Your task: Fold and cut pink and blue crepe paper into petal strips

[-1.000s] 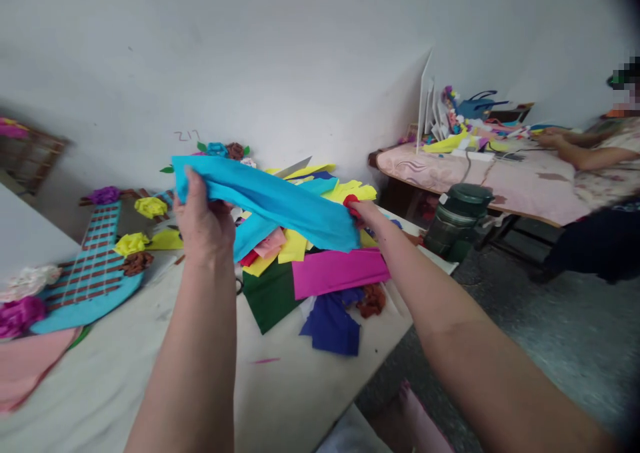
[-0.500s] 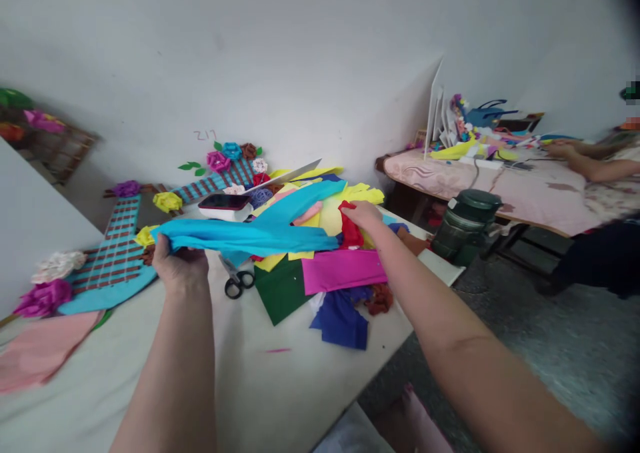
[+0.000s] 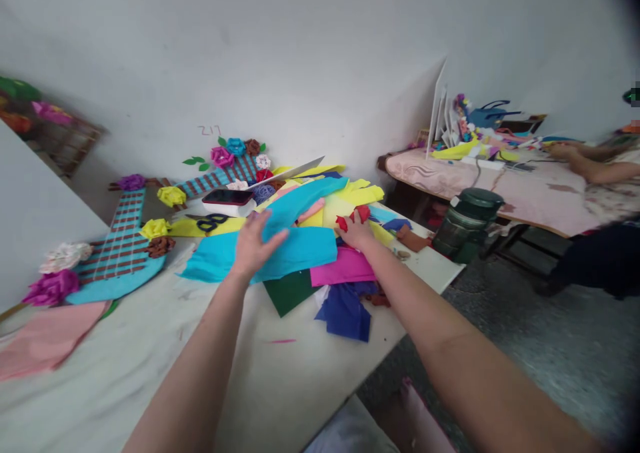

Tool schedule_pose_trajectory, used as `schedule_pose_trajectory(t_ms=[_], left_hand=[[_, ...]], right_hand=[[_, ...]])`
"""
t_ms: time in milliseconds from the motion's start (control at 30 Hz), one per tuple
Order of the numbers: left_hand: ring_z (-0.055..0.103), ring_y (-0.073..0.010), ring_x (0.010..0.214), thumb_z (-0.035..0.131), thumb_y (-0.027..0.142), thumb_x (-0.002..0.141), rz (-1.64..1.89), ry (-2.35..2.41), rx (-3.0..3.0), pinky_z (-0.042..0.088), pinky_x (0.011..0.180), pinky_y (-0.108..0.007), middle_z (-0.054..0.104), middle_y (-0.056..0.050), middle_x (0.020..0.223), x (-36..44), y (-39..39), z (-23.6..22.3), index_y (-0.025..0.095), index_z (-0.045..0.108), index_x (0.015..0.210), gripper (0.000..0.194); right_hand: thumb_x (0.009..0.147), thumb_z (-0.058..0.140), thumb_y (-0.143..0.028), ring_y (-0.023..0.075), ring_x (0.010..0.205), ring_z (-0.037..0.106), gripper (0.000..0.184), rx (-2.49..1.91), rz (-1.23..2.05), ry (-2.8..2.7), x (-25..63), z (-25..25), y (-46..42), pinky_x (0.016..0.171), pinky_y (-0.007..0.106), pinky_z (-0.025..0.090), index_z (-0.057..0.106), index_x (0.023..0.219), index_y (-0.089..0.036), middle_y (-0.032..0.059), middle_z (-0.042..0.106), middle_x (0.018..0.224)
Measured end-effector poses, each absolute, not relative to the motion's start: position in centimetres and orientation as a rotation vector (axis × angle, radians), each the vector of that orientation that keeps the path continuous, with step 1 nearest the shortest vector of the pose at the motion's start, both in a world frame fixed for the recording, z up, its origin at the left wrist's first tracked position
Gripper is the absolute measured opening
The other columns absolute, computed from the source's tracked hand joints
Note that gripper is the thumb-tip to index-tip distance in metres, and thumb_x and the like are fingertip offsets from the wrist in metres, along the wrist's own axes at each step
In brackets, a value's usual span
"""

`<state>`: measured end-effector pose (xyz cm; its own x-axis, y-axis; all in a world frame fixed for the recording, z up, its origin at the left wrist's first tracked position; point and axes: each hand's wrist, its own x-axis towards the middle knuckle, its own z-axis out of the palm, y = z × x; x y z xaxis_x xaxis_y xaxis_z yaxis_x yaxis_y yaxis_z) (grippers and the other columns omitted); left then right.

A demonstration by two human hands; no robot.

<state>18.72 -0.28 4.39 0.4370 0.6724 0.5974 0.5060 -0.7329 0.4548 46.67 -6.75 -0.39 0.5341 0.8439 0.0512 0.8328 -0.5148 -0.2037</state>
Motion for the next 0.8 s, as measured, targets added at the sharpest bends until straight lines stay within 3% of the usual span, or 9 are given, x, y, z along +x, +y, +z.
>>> schedule_pose_trajectory(t_ms=[133, 233, 600, 800], left_hand=[[0.01, -0.0305, 0.136, 0.056, 0.071, 0.06, 0.343, 0.486, 2.914, 0.006, 0.108, -0.051, 0.027, -0.005, 0.146, 21.9, -3.6, 3.7, 0.028, 0.034, 0.136, 0.09], [0.003, -0.0308, 0.137, 0.052, 0.075, 0.058, 0.091, 0.371, 2.987, -0.001, 0.106, -0.054, 0.017, -0.005, 0.149, 23.2, -5.1, 2.2, 0.031, 0.027, 0.139, 0.096], [0.005, -0.0305, 0.137, 0.042, 0.08, 0.061, 0.116, 0.486, 2.954, 0.001, 0.106, -0.055, 0.013, -0.004, 0.15, 25.3, -5.7, 0.2, 0.033, 0.026, 0.139, 0.093], [0.007, -0.0315, 0.137, 0.044, 0.075, 0.065, 0.14, 0.543, 2.957, 0.004, 0.107, -0.055, 0.015, -0.004, 0.15, 26.5, -5.8, 0.0, 0.033, 0.027, 0.139, 0.086]], right_hand=[[0.085, 0.021, -0.062, 0.0371, 0.132, 0.02, 0.068, -2.553, 0.0, -1.486, 47.2, -0.9, -6.8, 0.101, 0.048, 0.02, 0.029, 0.139, -0.021, 0.0161, 0.011, 0.149], [0.086, 0.021, -0.06, 0.0357, 0.13, 0.024, 0.066, -2.553, -0.041, -1.517, 47.6, -1.0, -6.7, 0.101, 0.045, 0.021, 0.029, 0.139, -0.021, 0.0166, 0.013, 0.148], [0.086, 0.024, -0.058, 0.0323, 0.126, 0.034, 0.062, -2.513, -0.154, -1.583, 49.0, -1.0, -6.0, 0.098, 0.041, 0.028, 0.037, 0.134, -0.021, 0.0157, 0.022, 0.146], [0.084, 0.025, -0.059, 0.0318, 0.132, 0.023, 0.064, -2.58, 0.033, -1.646, 50.0, 0.0, -5.1, 0.102, 0.046, 0.022, 0.03, 0.138, -0.023, 0.012, 0.018, 0.147]])
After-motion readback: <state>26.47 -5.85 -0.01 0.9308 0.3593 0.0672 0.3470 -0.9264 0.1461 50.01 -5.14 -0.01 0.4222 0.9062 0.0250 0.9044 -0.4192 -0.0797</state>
